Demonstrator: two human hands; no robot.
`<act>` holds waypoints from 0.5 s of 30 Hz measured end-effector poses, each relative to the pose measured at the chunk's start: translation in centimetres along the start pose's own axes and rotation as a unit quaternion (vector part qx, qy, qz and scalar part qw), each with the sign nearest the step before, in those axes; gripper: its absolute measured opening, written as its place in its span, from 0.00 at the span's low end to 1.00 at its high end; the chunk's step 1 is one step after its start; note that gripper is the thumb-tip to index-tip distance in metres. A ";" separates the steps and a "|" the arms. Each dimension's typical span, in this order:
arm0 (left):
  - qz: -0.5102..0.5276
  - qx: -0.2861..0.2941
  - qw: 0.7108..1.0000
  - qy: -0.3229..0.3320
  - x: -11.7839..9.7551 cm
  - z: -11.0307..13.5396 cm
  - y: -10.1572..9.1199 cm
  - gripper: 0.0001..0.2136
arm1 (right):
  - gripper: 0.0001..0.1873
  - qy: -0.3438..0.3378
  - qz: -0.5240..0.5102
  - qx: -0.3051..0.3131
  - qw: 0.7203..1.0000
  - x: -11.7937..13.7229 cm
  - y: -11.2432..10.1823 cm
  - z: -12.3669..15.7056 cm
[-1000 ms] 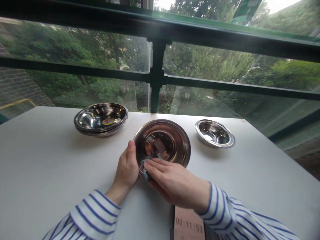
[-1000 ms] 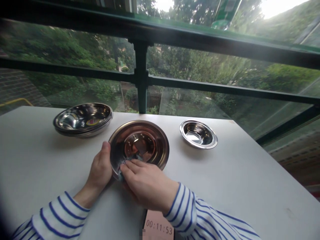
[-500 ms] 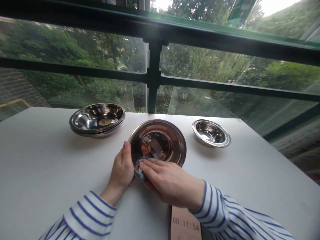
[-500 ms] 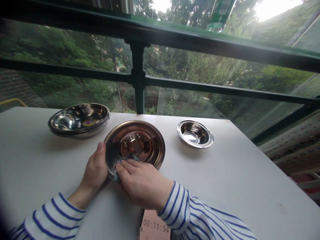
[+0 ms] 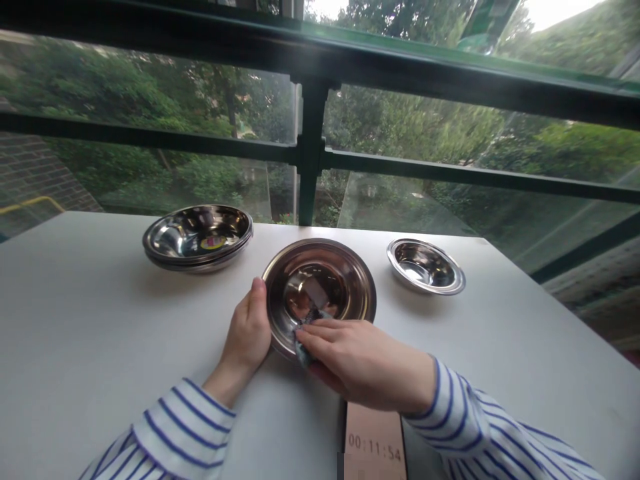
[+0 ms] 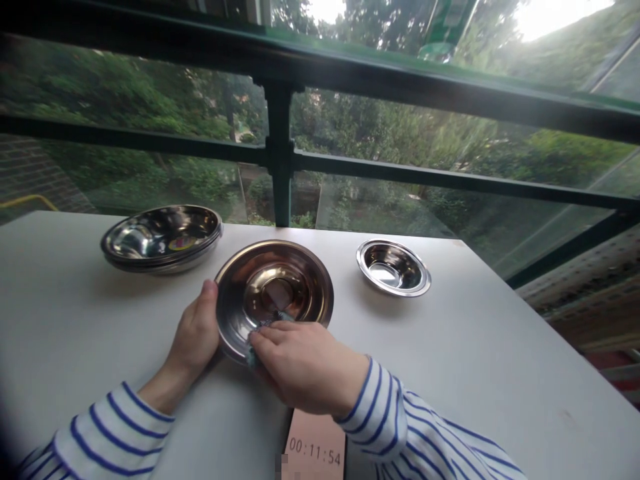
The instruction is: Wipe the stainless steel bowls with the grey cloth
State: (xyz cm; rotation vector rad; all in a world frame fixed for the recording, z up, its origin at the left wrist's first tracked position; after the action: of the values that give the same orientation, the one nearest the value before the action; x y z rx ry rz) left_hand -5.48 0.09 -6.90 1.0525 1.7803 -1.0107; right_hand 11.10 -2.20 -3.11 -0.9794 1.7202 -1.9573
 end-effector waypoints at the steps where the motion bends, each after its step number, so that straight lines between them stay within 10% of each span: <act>1: 0.003 0.004 1.000 0.000 0.0 0.0 0.0 0.30 | 0.12 0.008 0.006 0.010 1.000 -0.3 -0.5 0.5; 10: 0.013 -0.007 1.000 -0.002 0.1 0.0 0.1 0.31 | 0.22 -0.010 -0.027 -0.058 0.998 0.6 1.2 -0.6; 15: 0.025 0.018 0.999 -0.012 0.2 -0.3 -0.1 0.32 | 0.15 0.022 0.018 0.009 1.000 0.1 -0.1 0.5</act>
State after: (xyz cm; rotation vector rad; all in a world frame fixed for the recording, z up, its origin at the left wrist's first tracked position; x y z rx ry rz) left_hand -5.70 0.36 -6.93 1.0981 1.7144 -1.0229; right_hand 11.40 -2.56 -2.96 -0.8986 1.7283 -1.9821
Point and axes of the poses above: each hand's wrist, its own z-axis away from the middle knuckle, its own y-axis out of the palm, x = y × z, the point moved 1 cm from there along -z, towards the middle knuckle, and after that the axes turned 14 degrees about y, right-handed, at the moved point
